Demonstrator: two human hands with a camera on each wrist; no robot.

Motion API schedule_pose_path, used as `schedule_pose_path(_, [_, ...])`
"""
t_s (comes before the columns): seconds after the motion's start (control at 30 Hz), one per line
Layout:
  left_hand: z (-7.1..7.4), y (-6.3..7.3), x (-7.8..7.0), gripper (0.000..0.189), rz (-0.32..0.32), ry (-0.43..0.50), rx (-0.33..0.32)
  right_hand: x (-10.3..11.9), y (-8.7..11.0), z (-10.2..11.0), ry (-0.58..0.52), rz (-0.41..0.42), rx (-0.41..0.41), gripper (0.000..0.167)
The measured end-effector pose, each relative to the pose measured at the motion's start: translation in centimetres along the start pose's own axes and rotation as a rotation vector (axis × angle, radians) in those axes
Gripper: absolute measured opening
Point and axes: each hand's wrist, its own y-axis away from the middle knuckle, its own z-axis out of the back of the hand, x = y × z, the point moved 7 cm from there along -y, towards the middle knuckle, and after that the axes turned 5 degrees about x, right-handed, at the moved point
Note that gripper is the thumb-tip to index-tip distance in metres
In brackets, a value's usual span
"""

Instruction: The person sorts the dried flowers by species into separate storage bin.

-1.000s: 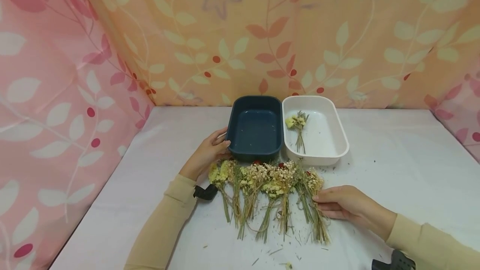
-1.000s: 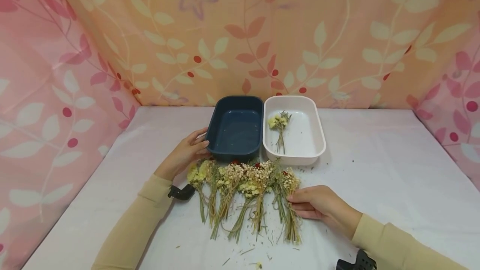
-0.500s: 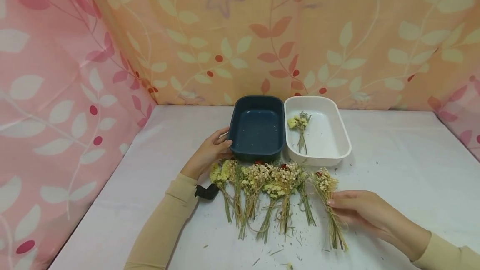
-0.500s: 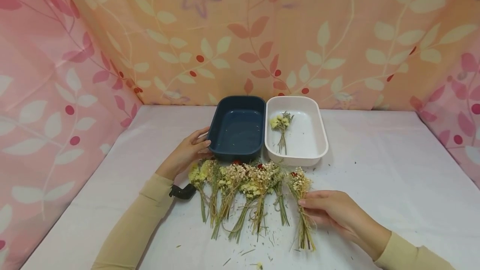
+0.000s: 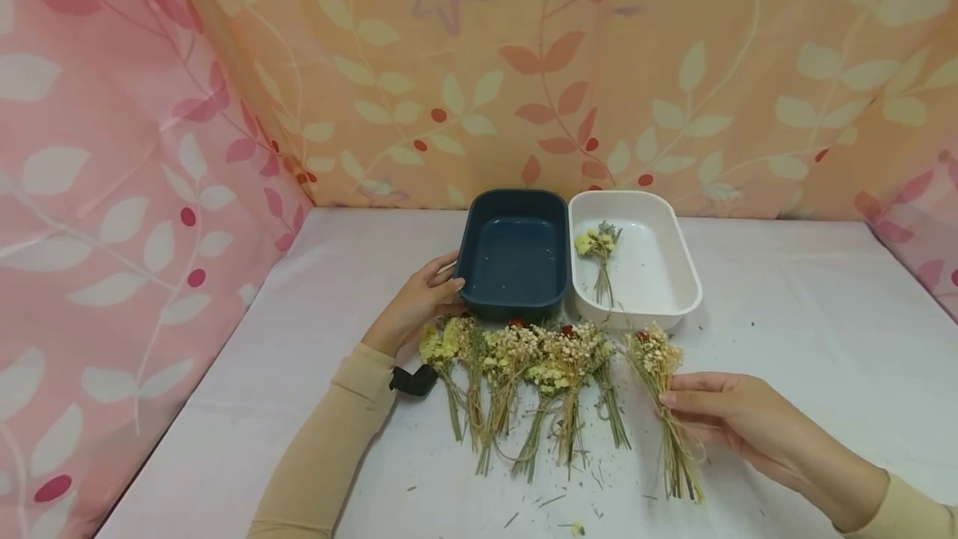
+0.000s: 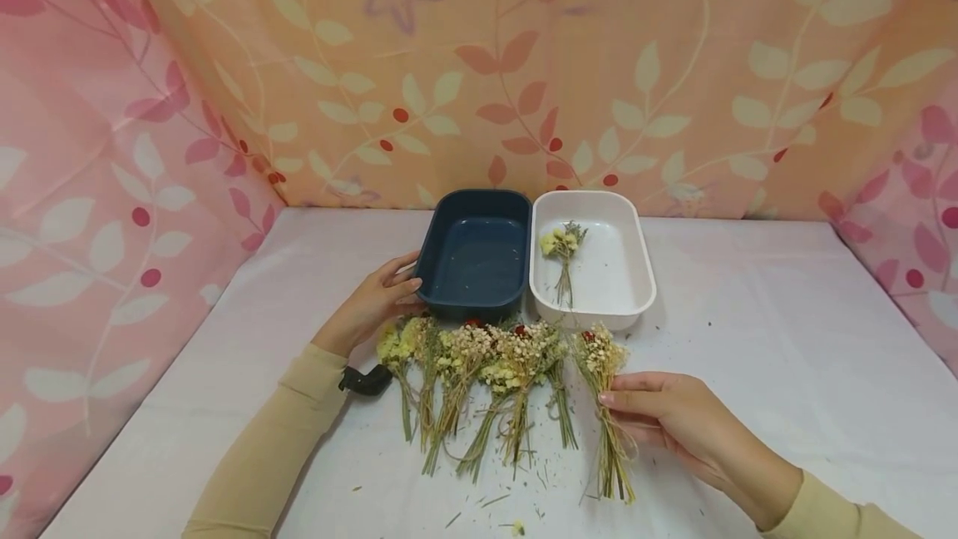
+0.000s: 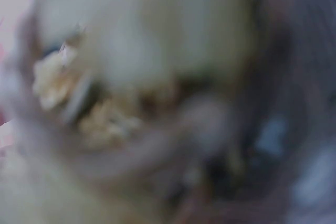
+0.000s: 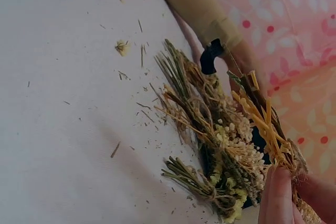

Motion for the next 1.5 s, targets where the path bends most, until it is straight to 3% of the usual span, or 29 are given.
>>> schedule_pose_path(0.27, [-0.2, -0.4, 0.1, 0.062, 0.002, 0.019, 0.009, 2.0, -0.2, -0.3, 0.096, 0.037, -0.03, 0.04])
schedule_pose_path(0.7, [-0.5, -0.5, 0.4, 0.063, 0.017, 0.006, 0.005, 6.5, -2.5, -1.7, 0.103, 0.121, -0.085, 0.023])
schedule_pose_path(0.93, [-0.8, -0.7, 0.7, 0.062, 0.022, 0.01, 0.004, 8.2, -4.0, -3.2, 0.133, 0.139, -0.09, 0.044])
schedule_pose_path(1.2, [-1.2, -0.9, 0.4, 0.063, -0.003, 0.022, 0.035, 10.1, -5.8, -4.0, 0.093, 0.144, -0.095, 0.053])
schedule_pose_path(1.33, [-0.8, -0.7, 0.0, 0.063, -0.009, 0.017, 0.022, 11.6, -7.2, -4.7, 0.114, 0.152, -0.101, 0.063])
schedule_pose_path(1.5, [-0.2, -0.3, 0.2, 0.063, 0.008, 0.009, -0.001, 12.8, -8.9, -5.5, 0.114, 0.149, -0.096, 0.062])
